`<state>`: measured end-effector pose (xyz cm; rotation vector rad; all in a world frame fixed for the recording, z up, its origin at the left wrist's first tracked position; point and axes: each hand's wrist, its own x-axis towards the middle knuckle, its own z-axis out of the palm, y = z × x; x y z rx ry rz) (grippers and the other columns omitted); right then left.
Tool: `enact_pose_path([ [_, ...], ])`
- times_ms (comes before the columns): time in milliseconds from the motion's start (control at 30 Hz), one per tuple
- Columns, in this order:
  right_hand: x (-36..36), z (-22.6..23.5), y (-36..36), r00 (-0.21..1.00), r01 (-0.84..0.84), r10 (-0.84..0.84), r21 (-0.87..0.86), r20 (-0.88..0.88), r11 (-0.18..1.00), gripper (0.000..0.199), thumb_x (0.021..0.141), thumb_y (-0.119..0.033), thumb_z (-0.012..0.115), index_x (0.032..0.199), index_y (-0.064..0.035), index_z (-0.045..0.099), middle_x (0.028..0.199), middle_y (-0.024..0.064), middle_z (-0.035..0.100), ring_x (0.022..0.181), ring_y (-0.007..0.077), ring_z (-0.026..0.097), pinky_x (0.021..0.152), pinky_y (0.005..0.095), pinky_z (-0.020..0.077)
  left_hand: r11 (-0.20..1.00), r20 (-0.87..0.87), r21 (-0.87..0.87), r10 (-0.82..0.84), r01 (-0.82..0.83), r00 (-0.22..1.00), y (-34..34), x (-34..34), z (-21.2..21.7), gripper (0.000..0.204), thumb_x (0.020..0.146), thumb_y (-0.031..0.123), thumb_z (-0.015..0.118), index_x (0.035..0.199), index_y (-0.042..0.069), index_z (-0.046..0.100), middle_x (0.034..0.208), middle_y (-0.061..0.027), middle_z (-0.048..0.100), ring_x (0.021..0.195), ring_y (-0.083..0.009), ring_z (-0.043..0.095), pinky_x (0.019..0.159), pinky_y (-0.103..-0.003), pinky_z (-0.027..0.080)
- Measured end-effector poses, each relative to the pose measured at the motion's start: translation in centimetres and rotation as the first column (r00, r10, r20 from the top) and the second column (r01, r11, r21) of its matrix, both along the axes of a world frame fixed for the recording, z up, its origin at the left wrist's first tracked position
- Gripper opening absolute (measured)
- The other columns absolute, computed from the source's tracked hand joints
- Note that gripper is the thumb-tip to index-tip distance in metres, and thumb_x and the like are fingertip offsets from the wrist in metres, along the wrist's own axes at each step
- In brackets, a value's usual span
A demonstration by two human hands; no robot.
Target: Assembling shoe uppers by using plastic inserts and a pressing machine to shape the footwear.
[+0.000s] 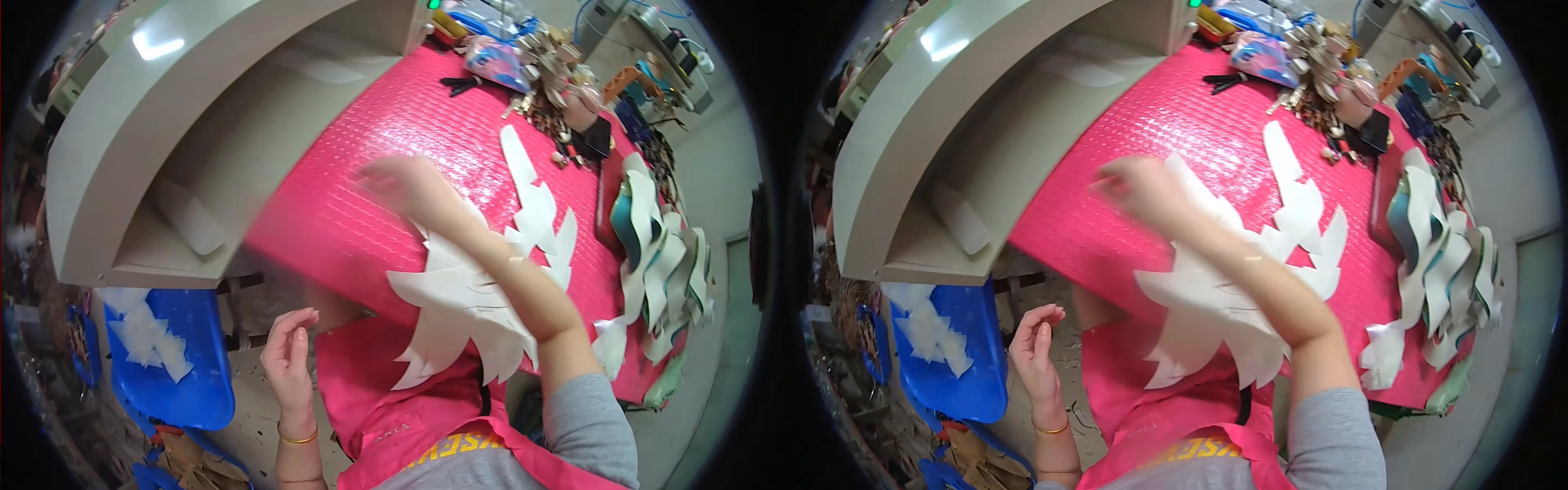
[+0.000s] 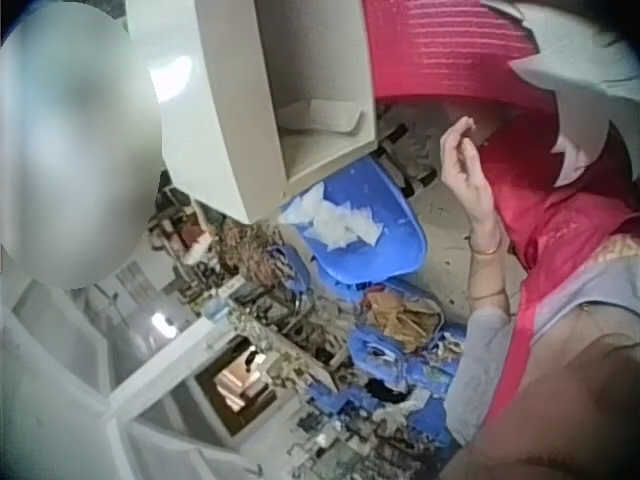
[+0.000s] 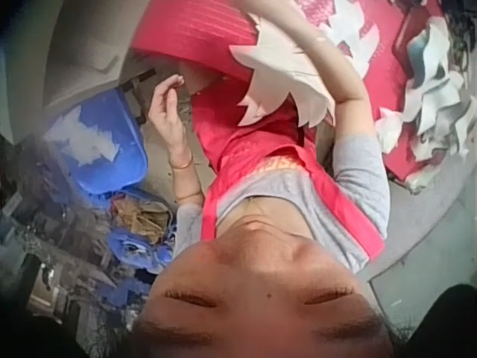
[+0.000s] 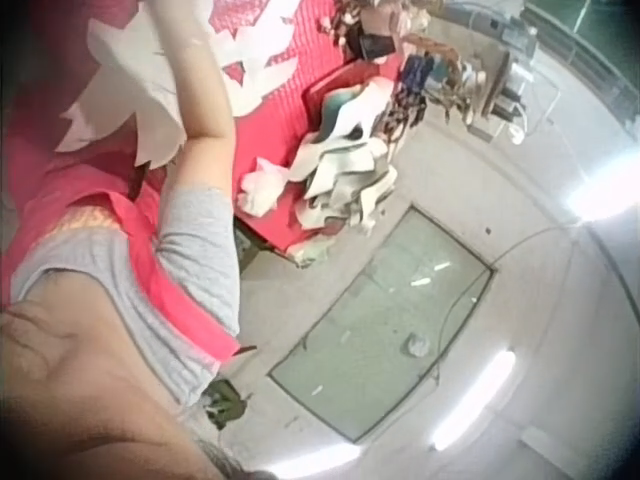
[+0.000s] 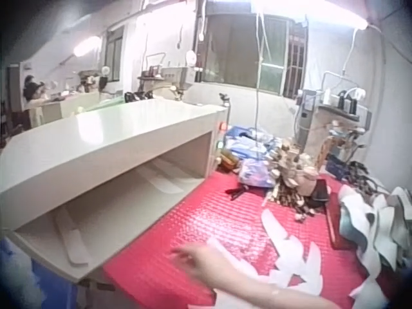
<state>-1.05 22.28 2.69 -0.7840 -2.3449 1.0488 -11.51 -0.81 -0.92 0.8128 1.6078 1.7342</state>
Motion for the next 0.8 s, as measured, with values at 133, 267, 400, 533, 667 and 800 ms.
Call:
enact_pose_path([
  [133, 15.3, 1.1, 4.9, 0.863, 0.094, -0.265, 0.379, 0.431, 0.921, 0.019, 0.067, -0.001, 0.063, 0.085, -0.0019, 0.059, 0.078, 0.0101, 0.059, 0.073, 0.0217, 0.056, 0.068, 0.0314, 0.0455, 0.947, -0.159, -0.073, -0.322, 0.314, 0.933, 3.2, 3.3, 1.0, 0.022, 0.081, -0.001, 0.043, 0.098, -0.004, 0.055, 0.093, -0.0088, 0.056, 0.086, -0.0136, 0.053, 0.079, -0.023, 0.040],
  [267, 16.8, -1.2, 0.9, 0.744, -0.455, 0.208, 0.253, 0.635, 0.854, 0.044, 0.061, -0.009, 0.069, 0.099, -0.0069, 0.048, 0.100, 0.0077, 0.050, 0.098, 0.0277, 0.047, 0.094, 0.0380, 0.0327, 0.840, -0.101, -0.132, -0.540, 0.527, 0.836, 7.2, 8.3, 1.7, 0.042, 0.079, 0.000, 0.046, 0.121, 0.000, 0.039, 0.098, -0.0109, 0.057, 0.090, -0.0122, 0.053, 0.079, -0.024, 0.040],
  [400, 18.7, -1.6, 2.2, 0.755, -0.386, 0.157, 0.238, 0.637, 0.891, 0.039, 0.062, -0.012, 0.068, 0.095, -0.0086, 0.048, 0.095, 0.0073, 0.048, 0.095, 0.0266, 0.047, 0.093, 0.0395, 0.0320, 0.825, -0.448, -0.077, -0.531, 0.561, 0.719, 11.6, 12.6, -0.9, 0.062, 0.076, 0.001, 0.048, 0.132, 0.005, 0.022, 0.109, -0.0161, 0.052, 0.103, -0.0244, 0.051, 0.088, -0.036, 0.037],
  [533, 20.1, -2.8, 3.2, 0.805, -0.419, 0.274, 0.178, 0.527, 0.890, 0.025, 0.063, -0.012, 0.063, 0.086, -0.0072, 0.052, 0.085, 0.0079, 0.047, 0.085, 0.0249, 0.048, 0.079, 0.0361, 0.0369, 0.736, -0.683, -0.371, -0.629, 0.566, 0.370, 13.5, 13.8, -2.7, 0.084, 0.069, 0.014, 0.059, 0.135, 0.009, 0.007, 0.131, -0.0139, 0.031, 0.120, -0.0280, 0.033, 0.099, -0.050, 0.018],
  [667, 21.5, -1.6, 1.9, 0.815, -0.518, 0.330, 0.343, 0.476, 0.783, 0.012, 0.064, -0.011, 0.060, 0.065, -0.0087, 0.048, 0.072, 0.0034, 0.044, 0.072, 0.0196, 0.047, 0.068, 0.0314, 0.0360, 0.638, -0.565, -0.437, -0.743, 0.633, 0.359, 13.6, 12.9, -1.9, 0.092, 0.064, 0.022, 0.067, 0.135, 0.008, 0.010, 0.132, -0.0129, 0.030, 0.122, -0.0268, 0.031, 0.100, -0.048, 0.019],
  [800, 24.5, 0.1, 0.7, 0.873, -0.467, 0.300, 0.482, 0.384, 0.741, 0.014, 0.057, -0.005, 0.062, 0.064, -0.0084, 0.050, 0.066, 0.0030, 0.042, 0.067, 0.0193, 0.045, 0.068, 0.0312, 0.0366, 0.661, -0.673, -0.440, -0.691, 0.609, 0.263, 13.2, 13.1, -2.4, 0.101, 0.057, 0.026, 0.073, 0.135, 0.009, 0.011, 0.133, -0.0126, 0.029, 0.124, -0.0264, 0.027, 0.102, -0.046, 0.017],
])
